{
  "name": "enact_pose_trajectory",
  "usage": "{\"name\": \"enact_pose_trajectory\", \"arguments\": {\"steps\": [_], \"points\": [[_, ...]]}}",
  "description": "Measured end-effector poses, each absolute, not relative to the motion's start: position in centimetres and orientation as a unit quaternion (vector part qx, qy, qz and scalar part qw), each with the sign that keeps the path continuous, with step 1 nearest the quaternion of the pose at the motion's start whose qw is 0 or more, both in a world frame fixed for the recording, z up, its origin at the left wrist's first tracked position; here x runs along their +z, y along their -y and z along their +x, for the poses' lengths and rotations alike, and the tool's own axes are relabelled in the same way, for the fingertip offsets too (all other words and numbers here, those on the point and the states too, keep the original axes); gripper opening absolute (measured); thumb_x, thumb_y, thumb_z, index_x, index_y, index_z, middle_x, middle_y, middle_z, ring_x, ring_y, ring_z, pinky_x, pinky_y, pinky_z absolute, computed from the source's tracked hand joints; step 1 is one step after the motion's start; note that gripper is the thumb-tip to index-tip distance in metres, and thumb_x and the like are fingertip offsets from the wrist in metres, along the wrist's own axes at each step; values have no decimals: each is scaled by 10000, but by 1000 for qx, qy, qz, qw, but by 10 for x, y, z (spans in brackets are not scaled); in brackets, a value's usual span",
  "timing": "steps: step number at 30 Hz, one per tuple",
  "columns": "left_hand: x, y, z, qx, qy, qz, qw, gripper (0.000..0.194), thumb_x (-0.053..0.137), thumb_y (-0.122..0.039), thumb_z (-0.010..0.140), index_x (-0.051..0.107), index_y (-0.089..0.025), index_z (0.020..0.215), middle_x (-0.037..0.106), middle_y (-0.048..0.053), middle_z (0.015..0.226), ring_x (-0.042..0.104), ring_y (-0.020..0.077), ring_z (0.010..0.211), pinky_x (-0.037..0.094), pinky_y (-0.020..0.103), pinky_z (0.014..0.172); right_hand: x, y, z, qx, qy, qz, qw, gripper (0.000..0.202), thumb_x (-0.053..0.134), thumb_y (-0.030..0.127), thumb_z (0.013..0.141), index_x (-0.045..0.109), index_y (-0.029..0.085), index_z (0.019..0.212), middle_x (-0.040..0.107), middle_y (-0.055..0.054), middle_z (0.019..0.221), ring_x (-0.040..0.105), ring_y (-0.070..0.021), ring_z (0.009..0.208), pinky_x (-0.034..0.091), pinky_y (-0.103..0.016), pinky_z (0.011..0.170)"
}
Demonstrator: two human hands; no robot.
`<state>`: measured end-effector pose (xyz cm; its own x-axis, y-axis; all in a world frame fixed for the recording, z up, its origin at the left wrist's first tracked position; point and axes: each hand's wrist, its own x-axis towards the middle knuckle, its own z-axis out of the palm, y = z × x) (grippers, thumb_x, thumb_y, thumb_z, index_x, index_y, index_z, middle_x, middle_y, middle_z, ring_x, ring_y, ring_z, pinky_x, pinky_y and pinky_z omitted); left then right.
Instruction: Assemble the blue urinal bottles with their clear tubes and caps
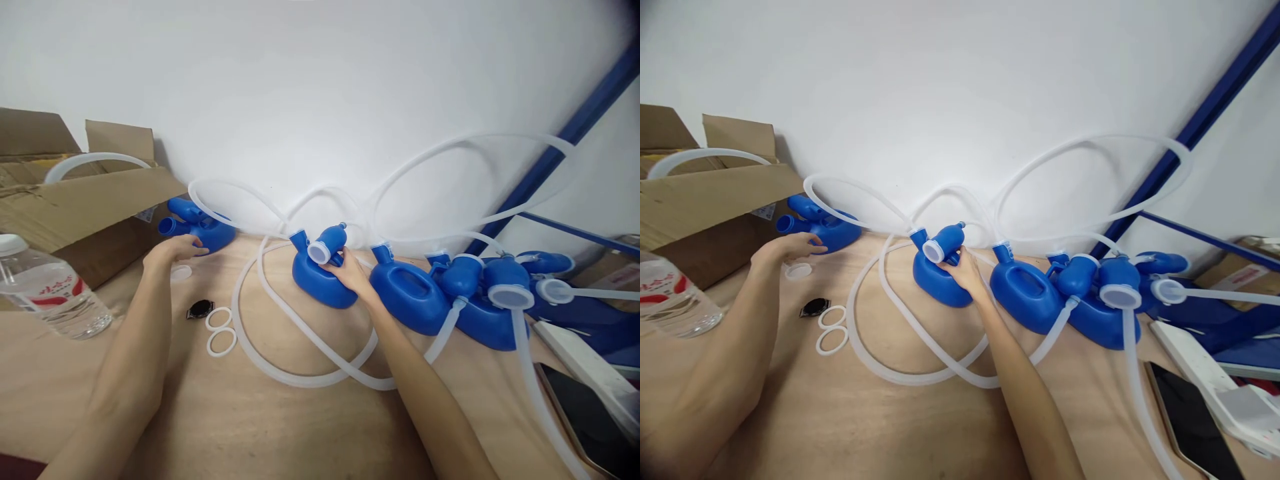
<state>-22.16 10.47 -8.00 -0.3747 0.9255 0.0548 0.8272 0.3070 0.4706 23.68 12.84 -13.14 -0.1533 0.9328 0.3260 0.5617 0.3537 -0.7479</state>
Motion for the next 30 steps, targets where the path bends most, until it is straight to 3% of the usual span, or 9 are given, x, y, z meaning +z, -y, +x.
{"name": "enact_pose_trajectory", "arguments": {"steps": [3, 5, 7, 10, 13, 18, 21, 25, 30], "points": [[-79, -96, -226, 260, -857, 441, 52, 688, 721, -577, 774, 656, -80, 1244, 656, 267, 1268, 627, 483, 1204, 502, 626, 973, -138, -132, 238, 174, 727, -538, 390, 631, 769, 535, 825, 591, 170, 1308, 682, -195, 1351, 609, -387, 1290, 459, -529, 1086], [-81, -92, -226, 306, -868, 391, 4, 835, 621, -590, 868, 432, -70, 1495, 455, 311, 1500, 515, 490, 1361, 472, 632, 1036, -141, -134, 239, 153, 729, -548, 381, 614, 745, 556, 842, 599, 183, 1306, 686, -180, 1335, 597, -387, 1295, 452, -529, 1089], [-83, -91, -228, 350, -851, 392, -17, 890, 615, -551, 896, 284, -96, 1586, 322, 304, 1598, 430, 462, 1453, 442, 609, 1105, -142, -135, 240, 146, 735, -553, 365, 617, 722, 571, 859, 596, 182, 1322, 678, -178, 1342, 581, -389, 1306, 446, -527, 1093], [-86, -91, -231, 382, -815, 436, -12, 733, 661, -431, 893, 419, -133, 1518, 439, 228, 1550, 422, 382, 1477, 379, 525, 1203, -142, -136, 241, 139, 740, -566, 337, 647, 679, 599, 882, 584, 164, 1351, 660, -194, 1356, 540, -412, 1334, 430, -552, 1100], [-88, -92, -231, 380, -812, 443, -3, 589, 681, -383, 871, 522, -141, 1385, 547, 177, 1428, 493, 350, 1399, 399, 489, 1193, -141, -135, 242, 141, 743, -566, 329, 654, 672, 605, 884, 575, 171, 1364, 648, -188, 1374, 514, -416, 1351, 414, -565, 1110], [-84, -88, -222, 367, -811, 456, 14, 772, 737, -503, 816, 472, -118, 1429, 434, 189, 1489, 485, 383, 1393, 419, 523, 1172, -140, -134, 243, 151, 743, -566, 325, 712, 685, 624, 867, 549, 169, 1398, 625, -183, 1405, 488, -413, 1372, 394, -574, 1122], [-71, -84, -214, 348, -808, 475, 7, 770, 765, -540, 769, 579, -106, 1377, 504, 183, 1454, 466, 427, 1412, 376, 549, 1202, -141, -133, 241, 146, 739, -575, 318, 687, 643, 630, 895, 555, 155, 1383, 622, -196, 1381, 491, -403, 1361, 400, -560, 1119], [-35, -71, -199, 348, -821, 448, -73, 733, 672, -543, 805, 638, -73, 1366, 645, 203, 1371, 558, 426, 1336, 434, 543, 1149, -142, -131, 239, 137, 720, -598, 324, 662, 577, 639, 931, 547, 154, 1380, 597, -208, 1385, 469, -400, 1372, 378, -569, 1138], [11, -31, -182, 389, -790, 462, -105, 611, 628, -590, 802, 749, -159, 1218, 743, 110, 1241, 611, 419, 1266, 462, 538, 1111, -141, -128, 235, 132, 703, -620, 323, 704, 524, 636, 957, 492, 137, 1452, 541, -241, 1462, 423, -419, 1420, 334, -606, 1163]]}}
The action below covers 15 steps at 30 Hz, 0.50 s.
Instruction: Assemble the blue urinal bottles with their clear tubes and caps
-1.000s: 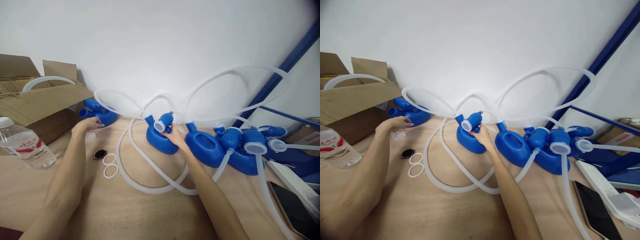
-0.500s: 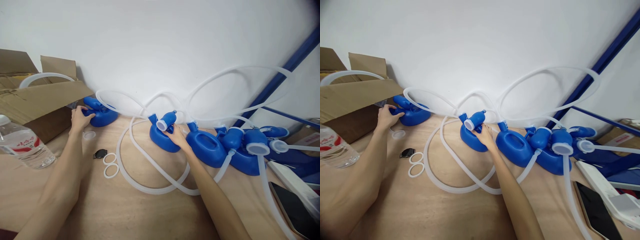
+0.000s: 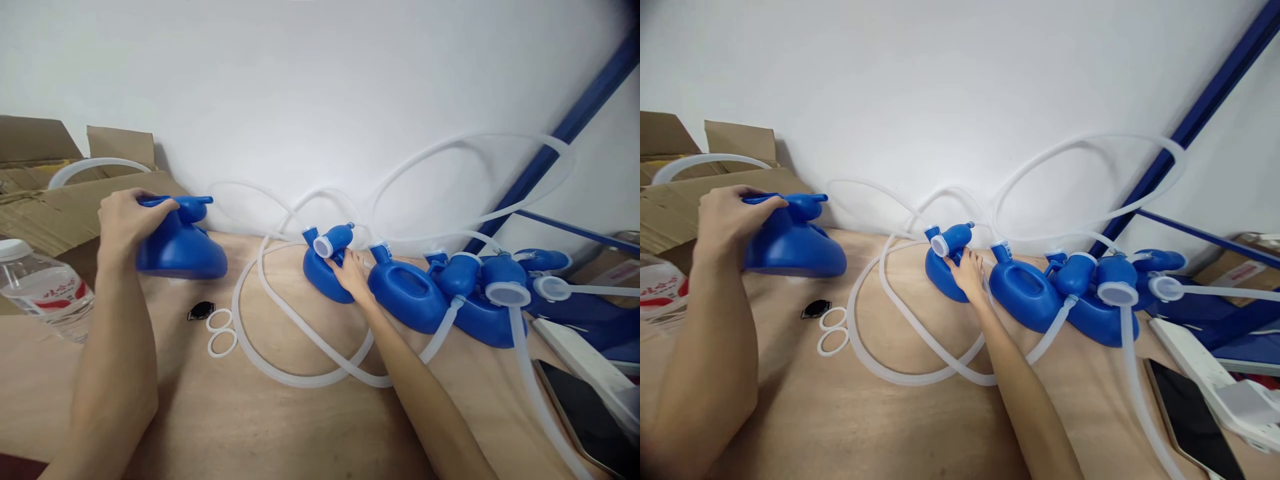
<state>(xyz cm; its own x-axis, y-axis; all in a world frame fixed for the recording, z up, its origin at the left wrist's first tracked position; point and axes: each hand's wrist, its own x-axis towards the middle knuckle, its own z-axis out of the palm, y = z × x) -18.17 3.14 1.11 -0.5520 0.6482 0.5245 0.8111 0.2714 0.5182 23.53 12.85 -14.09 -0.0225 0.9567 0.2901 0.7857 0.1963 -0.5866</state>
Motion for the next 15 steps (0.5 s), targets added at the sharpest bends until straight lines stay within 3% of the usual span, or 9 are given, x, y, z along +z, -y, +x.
{"name": "enact_pose_trajectory", "arguments": {"steps": [5, 8, 11, 15], "points": [[22, -19, -167, -443, 701, -557, -47, 481, 681, -531, 769, 763, -185, 1093, 748, 57, 1065, 671, 306, 1038, 551, 419, 935, -124, -127, 246, 137, 711, -623, 294, 787, 737, 603, 828, 553, 153, 1447, 612, -226, 1418, 468, -463, 1401, 337, -639, 1148], [15, -34, -149, -497, 618, -595, -133, 473, 719, -521, 756, 733, -188, 1091, 718, 31, 966, 661, 244, 924, 569, 351, 830, -95, -115, 263, 144, 742, -589, 286, 702, 822, 601, 748, 689, 202, 1310, 725, -177, 1269, 589, -449, 1286, 431, -576, 1083], [3, -53, -126, -463, 550, -655, -235, 540, 802, -531, 707, 703, -188, 1112, 695, 34, 943, 666, 211, 813, 604, 354, 755, -59, -90, 274, 170, 761, -553, 294, 491, 725, 669, 823, 806, 222, 1009, 801, -120, 1014, 722, -376, 1035, 533, -469, 921], [-16, -71, -104, -395, 483, -701, -346, 630, 859, -550, 683, 682, -206, 1180, 688, 76, 1171, 705, 256, 924, 668, 403, 757, -37, -60, 258, 242, 796, -478, 281, 424, 671, 650, 892, 824, 258, 950, 818, -63, 983, 755, -318, 952, 561, -412, 840]]}}
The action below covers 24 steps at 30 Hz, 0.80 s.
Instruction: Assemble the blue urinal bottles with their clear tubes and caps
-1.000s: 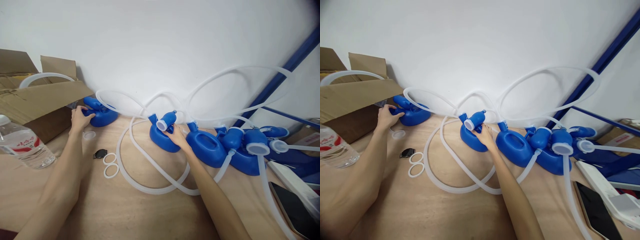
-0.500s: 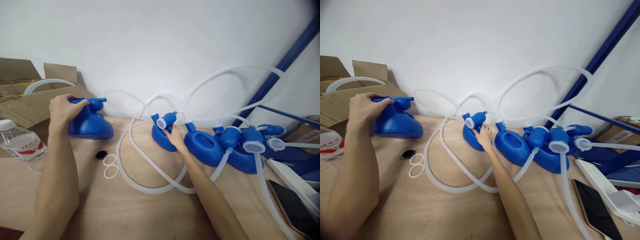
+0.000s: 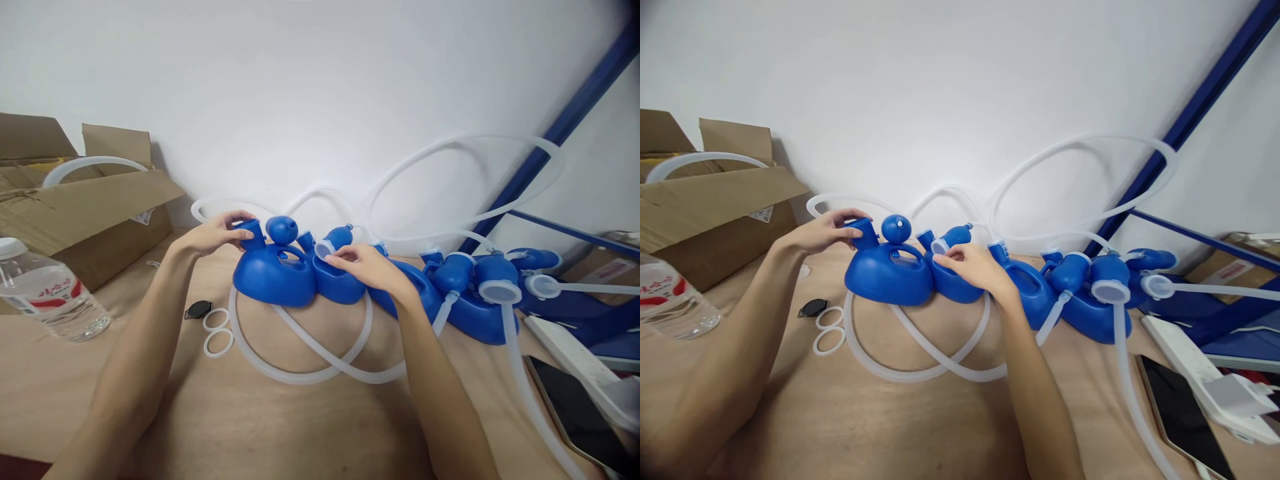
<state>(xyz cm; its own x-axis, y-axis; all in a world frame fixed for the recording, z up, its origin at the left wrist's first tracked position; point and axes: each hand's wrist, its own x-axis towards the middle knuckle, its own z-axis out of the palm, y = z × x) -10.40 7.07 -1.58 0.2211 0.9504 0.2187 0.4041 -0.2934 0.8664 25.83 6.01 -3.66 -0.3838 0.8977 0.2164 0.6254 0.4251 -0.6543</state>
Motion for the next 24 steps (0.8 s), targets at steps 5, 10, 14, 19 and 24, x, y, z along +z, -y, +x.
{"name": "enact_pose_trajectory", "arguments": {"steps": [5, 10, 14, 19, 24], "points": [[-28, -75, -106, 337, -448, 723, 403, 672, 875, -507, 711, 647, -259, 1293, 639, 88, 1361, 669, 313, 1141, 674, 428, 845, -54, -55, 216, 198, 831, -431, 291, 497, 709, 535, 915, 715, 249, 1322, 742, -98, 1304, 702, -350, 1188, 538, -475, 994], [-30, -73, -108, 254, -418, 758, 432, 664, 870, -446, 747, 625, -311, 1349, 645, 57, 1420, 584, 321, 1339, 583, 413, 1029, -72, -57, 197, 159, 838, -445, 272, 651, 659, 669, 908, 647, 222, 1381, 703, -158, 1352, 660, -398, 1248, 511, -516, 1018], [-36, -80, -95, 163, -427, 795, 400, 674, 855, -495, 747, 633, -288, 1349, 663, 64, 1403, 631, 308, 1265, 523, 418, 1068, -85, -60, 196, 210, 827, -452, 260, 791, 642, 812, 824, 621, 251, 1381, 731, -151, 1304, 698, -411, 1170, 534, -494, 957], [-46, -87, -85, 168, -424, 805, 380, 814, 830, -514, 749, 536, -320, 1483, 586, 66, 1522, 599, 303, 1322, 501, 401, 1083, -98, -58, 192, 169, 796, -510, 278, 944, 596, 846, 823, 471, 248, 1543, 752, -173, 1240, 718, -431, 1116, 536, -509, 937], [-68, -74, -114, 107, -564, 770, 279, 890, 758, -629, 708, 544, -249, 1483, 646, 148, 1427, 657, 353, 1214, 527, 433, 1012, -104, -47, 188, 129, 783, -536, 288, 1192, 676, 761, 825, 85, 209, 1700, 753, -194, 1184, 721, -434, 1082, 541, -516, 923]]}}
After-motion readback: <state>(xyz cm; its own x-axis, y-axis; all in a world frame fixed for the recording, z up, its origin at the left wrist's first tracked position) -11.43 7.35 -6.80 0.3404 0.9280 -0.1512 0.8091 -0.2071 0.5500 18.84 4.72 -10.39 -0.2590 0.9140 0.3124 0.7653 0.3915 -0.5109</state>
